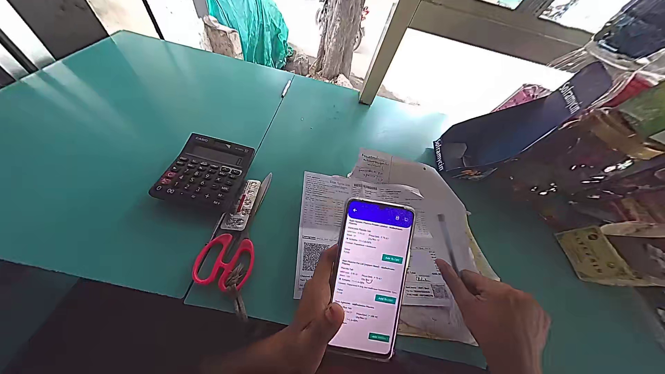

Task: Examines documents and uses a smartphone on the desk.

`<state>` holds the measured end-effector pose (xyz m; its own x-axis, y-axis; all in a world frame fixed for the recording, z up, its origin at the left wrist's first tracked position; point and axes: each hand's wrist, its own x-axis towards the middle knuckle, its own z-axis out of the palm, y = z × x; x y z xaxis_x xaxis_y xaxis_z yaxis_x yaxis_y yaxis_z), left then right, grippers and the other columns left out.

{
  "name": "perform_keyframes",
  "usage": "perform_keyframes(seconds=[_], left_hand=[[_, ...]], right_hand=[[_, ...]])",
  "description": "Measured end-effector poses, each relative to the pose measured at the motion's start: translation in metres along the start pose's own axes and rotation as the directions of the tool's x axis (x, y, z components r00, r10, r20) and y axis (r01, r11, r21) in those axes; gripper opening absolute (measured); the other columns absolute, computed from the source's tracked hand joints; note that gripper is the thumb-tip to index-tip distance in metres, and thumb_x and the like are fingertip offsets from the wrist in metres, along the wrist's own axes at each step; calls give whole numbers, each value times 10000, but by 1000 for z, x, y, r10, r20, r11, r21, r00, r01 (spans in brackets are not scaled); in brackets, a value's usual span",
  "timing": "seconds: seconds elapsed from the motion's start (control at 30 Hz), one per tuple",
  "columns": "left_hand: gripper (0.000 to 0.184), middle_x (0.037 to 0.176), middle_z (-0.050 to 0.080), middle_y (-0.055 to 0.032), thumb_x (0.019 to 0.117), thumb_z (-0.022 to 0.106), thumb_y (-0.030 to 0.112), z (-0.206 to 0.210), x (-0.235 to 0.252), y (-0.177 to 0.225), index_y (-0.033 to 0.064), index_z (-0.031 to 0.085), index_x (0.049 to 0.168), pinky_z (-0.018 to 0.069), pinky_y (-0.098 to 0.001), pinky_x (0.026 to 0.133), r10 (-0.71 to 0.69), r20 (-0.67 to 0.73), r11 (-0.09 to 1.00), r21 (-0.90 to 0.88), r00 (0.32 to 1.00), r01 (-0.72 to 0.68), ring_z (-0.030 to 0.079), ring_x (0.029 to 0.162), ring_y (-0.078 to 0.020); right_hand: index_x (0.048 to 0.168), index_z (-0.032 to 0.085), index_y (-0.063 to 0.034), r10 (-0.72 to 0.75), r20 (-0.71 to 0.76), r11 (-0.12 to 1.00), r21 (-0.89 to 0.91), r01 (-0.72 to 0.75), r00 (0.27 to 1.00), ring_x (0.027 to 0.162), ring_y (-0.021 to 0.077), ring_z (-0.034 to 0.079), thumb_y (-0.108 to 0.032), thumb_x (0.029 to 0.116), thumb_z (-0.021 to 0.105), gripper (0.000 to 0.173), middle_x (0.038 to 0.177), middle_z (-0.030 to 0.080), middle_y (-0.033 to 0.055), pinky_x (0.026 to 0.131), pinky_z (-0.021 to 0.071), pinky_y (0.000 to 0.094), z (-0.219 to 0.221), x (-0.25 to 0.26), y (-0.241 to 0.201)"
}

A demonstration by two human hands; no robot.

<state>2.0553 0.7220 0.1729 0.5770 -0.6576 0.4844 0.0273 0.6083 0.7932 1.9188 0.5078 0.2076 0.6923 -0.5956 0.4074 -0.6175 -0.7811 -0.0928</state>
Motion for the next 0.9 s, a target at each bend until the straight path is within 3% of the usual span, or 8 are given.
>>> perform_keyframes(seconds=[0.07,0.2,0.33,0.4,0.5,0.63,0.77,0.9], left_hand=[[859,1421,546,0,1028,360,599,1,-1,-2,-105,219,1498,466,-237,1109,-4,-26,1000,30,1000,4,534,1289,11],[800,1381,565,27,1037,378,574,-1,-4,-3,-80,255,1480,487,-233,1084,-62,-53,998,-12,997,62,554,1255,19],[767,1382,565,35,1042,397,547,-3,-5,-1,-58,226,1482,506,-254,1074,-98,-90,993,-73,991,92,571,1250,0],[757,1377,570,32,1040,413,546,-4,-5,-2,-36,222,1485,517,-274,1065,-118,-106,988,-116,987,105,585,1242,-21],[758,1361,593,27,1029,438,554,-4,-5,-1,-6,223,1492,533,-297,1052,-150,-130,979,-156,980,129,608,1227,-49],[700,1351,596,47,1028,441,556,-5,-6,-2,56,262,1485,538,-290,1035,-154,-147,981,-142,977,133,612,1214,-45],[698,1365,590,40,1037,435,542,-5,-7,-2,62,238,1504,537,-300,1044,-153,-133,981,-144,979,134,608,1228,-52],[686,1343,594,45,1045,420,539,-5,-6,-5,64,230,1502,542,-294,1035,-126,-102,988,-108,987,115,614,1209,-44]], right_hand=[[557,494,-37,20,64,1000,-6,-20,998,409,279,459,-542,979,501,658,456,412,95,436,302,441,5,2,-3],[865,687,24,43,73,996,73,-48,996,464,328,533,-533,974,539,586,555,542,132,460,371,510,5,3,-10],[1051,716,14,-154,-71,906,388,169,986,648,129,595,-326,1048,509,399,758,670,108,592,464,258,-3,-6,-18],[1241,627,38,-263,4,741,641,200,965,750,-2,623,-391,1066,484,484,860,694,63,677,506,138,-12,-16,-31],[1510,312,128,-454,217,504,862,48,864,804,3,679,-413,1000,585,792,1045,717,92,640,575,176,-20,-31,-52],[1522,174,189,-498,307,431,899,-75,811,957,27,707,-139,837,730,942,1221,680,163,697,606,173,-14,-39,-67],[1517,180,194,-469,305,446,892,-75,829,998,16,697,-181,828,759,975,1280,659,175,704,603,165,-10,-41,-69],[1490,281,182,-375,228,537,844,10,898,1005,-18,688,-267,828,783,945,1242,683,163,747,588,141,-1,-46,-78]])
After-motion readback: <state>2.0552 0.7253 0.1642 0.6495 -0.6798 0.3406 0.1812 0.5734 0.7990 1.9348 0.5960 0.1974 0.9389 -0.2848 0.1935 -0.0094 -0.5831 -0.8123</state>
